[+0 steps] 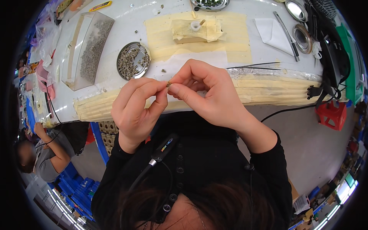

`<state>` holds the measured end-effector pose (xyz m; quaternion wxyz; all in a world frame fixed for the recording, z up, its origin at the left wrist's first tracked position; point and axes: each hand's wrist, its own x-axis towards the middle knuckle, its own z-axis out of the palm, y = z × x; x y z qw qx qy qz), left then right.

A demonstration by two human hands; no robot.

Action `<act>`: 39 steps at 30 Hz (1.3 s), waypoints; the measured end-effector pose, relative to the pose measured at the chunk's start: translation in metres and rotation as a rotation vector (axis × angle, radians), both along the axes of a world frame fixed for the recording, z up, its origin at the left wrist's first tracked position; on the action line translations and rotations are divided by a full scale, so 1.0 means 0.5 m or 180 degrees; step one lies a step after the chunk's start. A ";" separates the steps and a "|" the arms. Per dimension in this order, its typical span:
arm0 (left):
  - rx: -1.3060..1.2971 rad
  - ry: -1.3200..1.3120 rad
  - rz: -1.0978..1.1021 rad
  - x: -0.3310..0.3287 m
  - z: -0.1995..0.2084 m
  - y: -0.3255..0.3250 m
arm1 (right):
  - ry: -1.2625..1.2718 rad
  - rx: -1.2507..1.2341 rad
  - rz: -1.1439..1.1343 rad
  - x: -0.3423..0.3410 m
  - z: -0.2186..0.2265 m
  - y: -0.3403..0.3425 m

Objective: Assembling small toy components at a workbench using hands and tweezers.

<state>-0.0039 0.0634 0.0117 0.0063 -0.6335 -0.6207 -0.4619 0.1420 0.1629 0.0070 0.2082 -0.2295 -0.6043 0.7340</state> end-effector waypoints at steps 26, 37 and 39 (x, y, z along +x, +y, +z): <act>0.0009 -0.0917 -0.0571 -0.019 0.003 0.003 | 0.0002 -0.1464 0.0588 0.003 0.030 0.021; 0.0328 0.0207 -0.0399 -0.015 -0.004 -0.001 | 0.0089 -0.1218 0.0561 0.006 0.016 0.015; 0.0332 0.0269 -0.0377 -0.015 -0.004 -0.002 | 0.0116 -0.1115 0.0536 0.006 0.014 0.013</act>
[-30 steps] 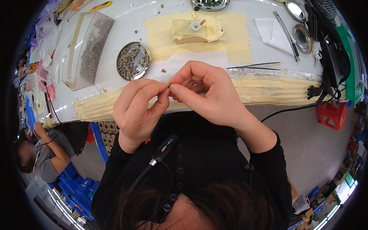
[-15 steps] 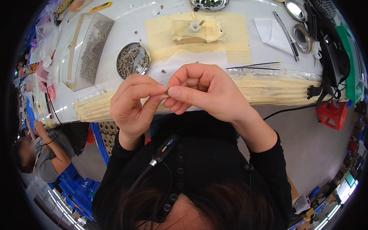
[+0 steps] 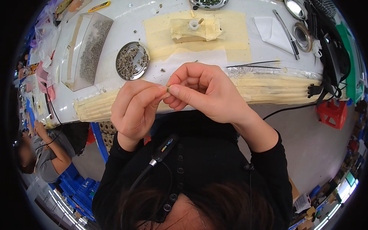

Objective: Assembling small toy components at a workbench using hands and tweezers.

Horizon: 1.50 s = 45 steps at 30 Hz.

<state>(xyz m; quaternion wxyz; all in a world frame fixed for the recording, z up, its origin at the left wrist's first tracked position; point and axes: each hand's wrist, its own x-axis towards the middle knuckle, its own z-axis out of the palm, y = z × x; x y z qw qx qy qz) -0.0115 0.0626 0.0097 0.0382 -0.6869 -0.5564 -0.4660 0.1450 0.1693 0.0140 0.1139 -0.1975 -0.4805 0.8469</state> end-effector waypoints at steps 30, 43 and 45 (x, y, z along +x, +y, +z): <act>-0.0207 -0.0934 -0.0007 0.005 -0.008 0.009 | -0.0151 0.0425 -0.0385 -0.003 0.015 -0.002; -0.0292 -0.1090 -0.0206 -0.001 -0.012 0.010 | -0.0147 0.0226 -0.0375 -0.007 0.009 -0.001; -0.0178 -0.0643 0.0077 0.006 -0.008 0.014 | -0.0260 0.0805 -0.0559 -0.005 0.000 -0.006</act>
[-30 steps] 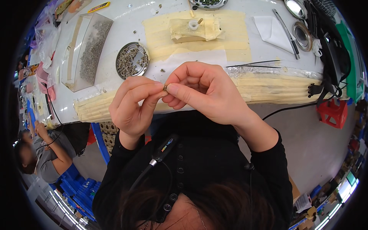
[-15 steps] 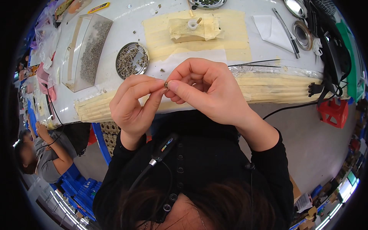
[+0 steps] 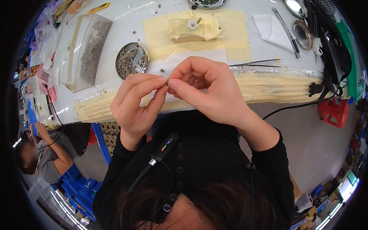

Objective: Assembling small toy components at a workbench using hands and tweezers.

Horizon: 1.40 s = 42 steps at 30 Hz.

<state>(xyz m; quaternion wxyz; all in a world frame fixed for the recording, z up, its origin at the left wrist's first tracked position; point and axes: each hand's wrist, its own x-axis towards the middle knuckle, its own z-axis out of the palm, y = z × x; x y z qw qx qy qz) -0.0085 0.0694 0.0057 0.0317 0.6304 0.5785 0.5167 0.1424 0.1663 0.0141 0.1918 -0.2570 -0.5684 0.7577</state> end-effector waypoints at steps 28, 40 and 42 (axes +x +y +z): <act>0.0148 -0.0385 -0.0320 -0.008 -0.017 -0.008 | 0.0174 -0.0445 0.0204 -0.001 -0.002 0.001; -0.0079 -0.0838 -0.0473 -0.011 -0.012 -0.010 | 0.0262 -0.0934 0.0290 -0.001 0.005 0.004; -0.0098 -0.0766 -0.0435 -0.010 -0.010 -0.010 | 0.0297 -0.0725 0.0252 0.000 -0.002 0.000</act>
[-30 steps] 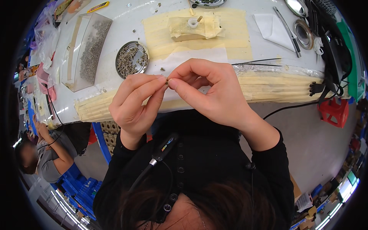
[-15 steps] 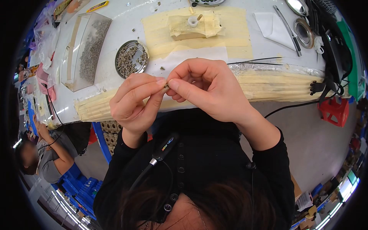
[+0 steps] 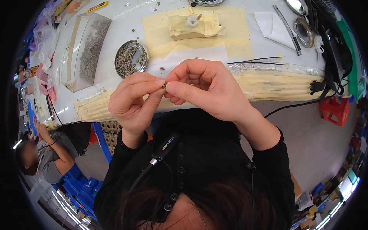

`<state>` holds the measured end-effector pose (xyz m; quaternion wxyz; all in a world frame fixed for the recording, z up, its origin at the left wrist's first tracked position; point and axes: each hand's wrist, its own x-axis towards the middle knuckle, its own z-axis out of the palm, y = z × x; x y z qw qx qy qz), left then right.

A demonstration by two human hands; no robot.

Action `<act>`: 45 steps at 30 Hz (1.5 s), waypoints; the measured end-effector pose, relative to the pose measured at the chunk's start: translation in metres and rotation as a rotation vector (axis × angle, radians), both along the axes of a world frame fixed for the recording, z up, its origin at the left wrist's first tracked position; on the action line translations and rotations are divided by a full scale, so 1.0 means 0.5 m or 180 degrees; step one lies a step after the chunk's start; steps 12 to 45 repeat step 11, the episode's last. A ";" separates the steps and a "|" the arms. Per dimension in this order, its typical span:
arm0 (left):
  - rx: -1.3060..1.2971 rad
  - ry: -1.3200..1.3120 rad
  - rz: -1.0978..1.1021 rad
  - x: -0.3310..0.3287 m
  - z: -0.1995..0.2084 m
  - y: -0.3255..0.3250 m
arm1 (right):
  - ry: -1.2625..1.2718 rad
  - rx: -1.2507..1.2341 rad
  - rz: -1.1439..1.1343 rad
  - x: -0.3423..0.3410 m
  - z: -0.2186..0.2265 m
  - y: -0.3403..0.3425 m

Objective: Assembling small toy components at a workbench using hands and tweezers.

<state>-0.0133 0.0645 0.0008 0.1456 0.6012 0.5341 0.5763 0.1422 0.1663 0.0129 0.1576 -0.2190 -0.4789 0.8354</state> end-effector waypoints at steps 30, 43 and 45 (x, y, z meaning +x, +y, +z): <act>0.0136 0.0918 0.0491 0.010 0.015 -0.001 | -0.0057 0.0827 -0.0312 0.002 -0.019 -0.004; 0.0136 0.0918 0.0491 0.010 0.015 -0.001 | -0.0057 0.0827 -0.0312 0.002 -0.019 -0.004; 0.0136 0.0918 0.0491 0.010 0.015 -0.001 | -0.0057 0.0827 -0.0312 0.002 -0.019 -0.004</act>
